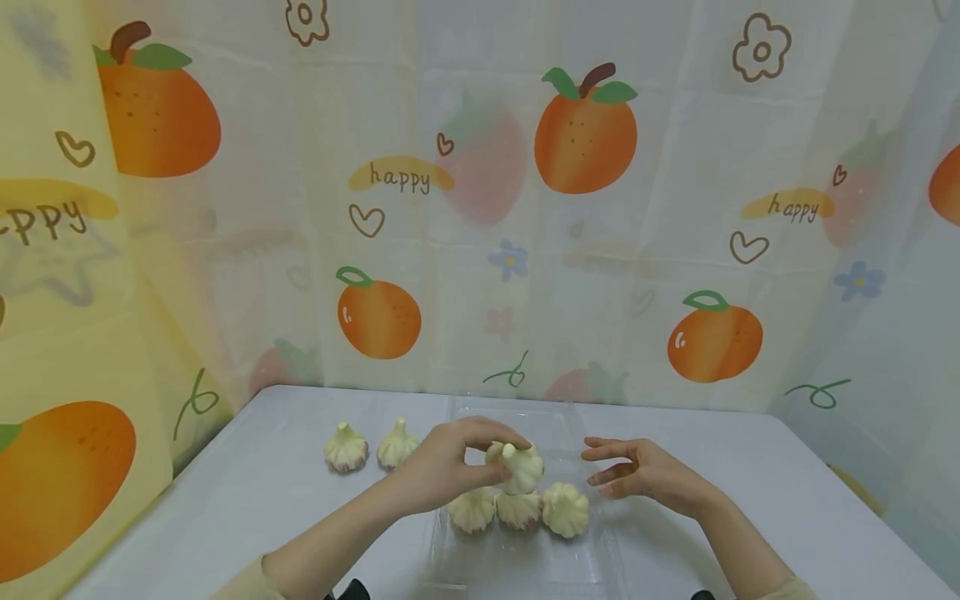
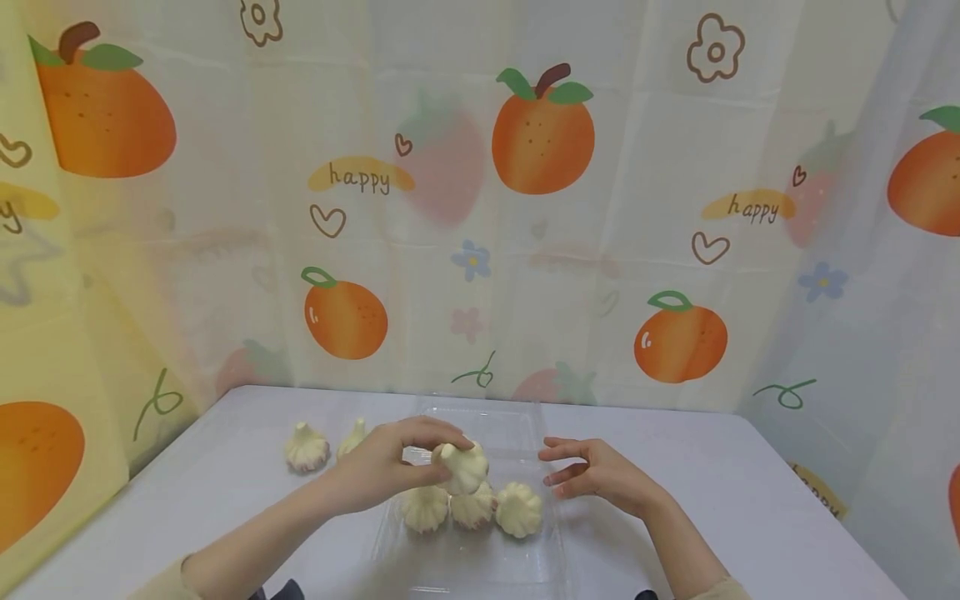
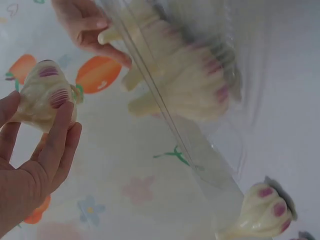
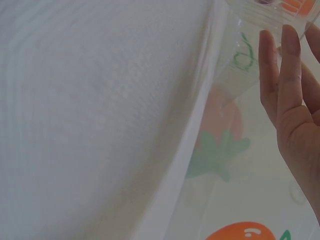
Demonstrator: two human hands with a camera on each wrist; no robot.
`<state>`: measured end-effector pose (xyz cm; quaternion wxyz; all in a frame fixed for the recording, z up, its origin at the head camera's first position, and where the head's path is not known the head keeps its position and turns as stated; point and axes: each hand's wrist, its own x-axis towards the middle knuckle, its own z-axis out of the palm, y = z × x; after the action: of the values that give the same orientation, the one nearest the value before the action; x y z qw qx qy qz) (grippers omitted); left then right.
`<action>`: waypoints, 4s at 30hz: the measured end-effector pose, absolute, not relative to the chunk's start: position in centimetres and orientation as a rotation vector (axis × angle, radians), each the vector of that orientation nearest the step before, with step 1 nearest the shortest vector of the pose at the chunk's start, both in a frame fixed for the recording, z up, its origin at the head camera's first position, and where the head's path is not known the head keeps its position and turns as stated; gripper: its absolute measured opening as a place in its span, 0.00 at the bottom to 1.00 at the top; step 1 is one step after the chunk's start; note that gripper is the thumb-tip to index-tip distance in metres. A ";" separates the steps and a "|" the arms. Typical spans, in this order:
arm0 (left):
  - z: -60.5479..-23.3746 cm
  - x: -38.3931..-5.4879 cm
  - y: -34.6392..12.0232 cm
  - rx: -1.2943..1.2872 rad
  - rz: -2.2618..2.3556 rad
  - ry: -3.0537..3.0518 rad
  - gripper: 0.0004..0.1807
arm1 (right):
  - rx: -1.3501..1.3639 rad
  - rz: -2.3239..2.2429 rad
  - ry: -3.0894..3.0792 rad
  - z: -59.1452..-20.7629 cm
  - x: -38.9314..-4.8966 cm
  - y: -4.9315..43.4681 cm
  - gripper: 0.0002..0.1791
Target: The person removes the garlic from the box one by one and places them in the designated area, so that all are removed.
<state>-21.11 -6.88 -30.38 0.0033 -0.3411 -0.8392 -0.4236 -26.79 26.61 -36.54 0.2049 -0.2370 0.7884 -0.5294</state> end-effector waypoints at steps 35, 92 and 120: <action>-28.7 -24.9 -19.2 -0.382 -1.612 -2.480 0.26 | -0.667 -1.476 2.199 -36.7 -27.0 26.7 0.34; -35.0 -28.0 -29.2 0.101 -1.739 -2.524 0.32 | -0.647 -1.494 2.182 -36.7 -27.0 26.7 0.34; -37.2 -28.3 -30.0 0.205 -1.657 -2.630 0.31 | -0.646 -1.490 2.196 -36.8 -27.0 26.8 0.34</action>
<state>-28.30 -29.97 -37.21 0.0132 0.0657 -0.8442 -0.5318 -26.96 26.83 -36.79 0.2037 -0.2315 0.7872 -0.5340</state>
